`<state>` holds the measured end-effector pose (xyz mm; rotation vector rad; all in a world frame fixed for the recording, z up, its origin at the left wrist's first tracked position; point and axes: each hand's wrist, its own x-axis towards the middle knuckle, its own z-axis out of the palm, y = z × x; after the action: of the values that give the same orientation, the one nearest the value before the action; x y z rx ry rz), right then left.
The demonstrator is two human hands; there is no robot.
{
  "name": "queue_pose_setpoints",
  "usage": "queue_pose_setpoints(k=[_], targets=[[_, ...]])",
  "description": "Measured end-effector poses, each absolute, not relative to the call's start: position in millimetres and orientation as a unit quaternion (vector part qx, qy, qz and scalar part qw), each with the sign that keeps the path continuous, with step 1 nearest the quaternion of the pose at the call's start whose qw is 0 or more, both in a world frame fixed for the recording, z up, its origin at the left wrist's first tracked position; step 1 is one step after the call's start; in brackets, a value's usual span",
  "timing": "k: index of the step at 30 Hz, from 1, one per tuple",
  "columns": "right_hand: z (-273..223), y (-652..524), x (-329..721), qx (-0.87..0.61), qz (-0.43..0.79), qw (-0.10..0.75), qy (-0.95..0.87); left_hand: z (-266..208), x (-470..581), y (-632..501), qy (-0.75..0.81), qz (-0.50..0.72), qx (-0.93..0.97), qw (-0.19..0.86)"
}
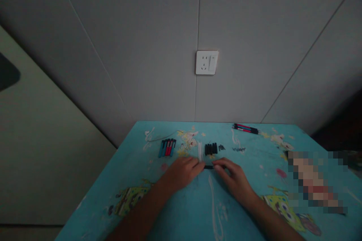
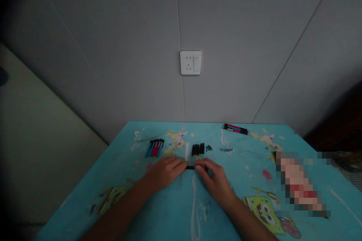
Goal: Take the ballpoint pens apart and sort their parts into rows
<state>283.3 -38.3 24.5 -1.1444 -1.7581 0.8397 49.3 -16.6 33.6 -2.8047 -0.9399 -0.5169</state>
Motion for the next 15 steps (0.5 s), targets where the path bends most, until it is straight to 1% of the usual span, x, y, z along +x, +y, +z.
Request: queue_pose_setpoints(k=[5,15], targets=[[16.8,-34.5,285.4,-0.49,0.346,0.367,-0.711,31.2,50.7,-16.9,-0.333,-0.148,-0.93,0.053],[22.4,-39.5,278.0,-0.438,0.285,0.404,-0.751,26.0,47.9,-15.6,-0.385,-0.144,-0.911,0.019]])
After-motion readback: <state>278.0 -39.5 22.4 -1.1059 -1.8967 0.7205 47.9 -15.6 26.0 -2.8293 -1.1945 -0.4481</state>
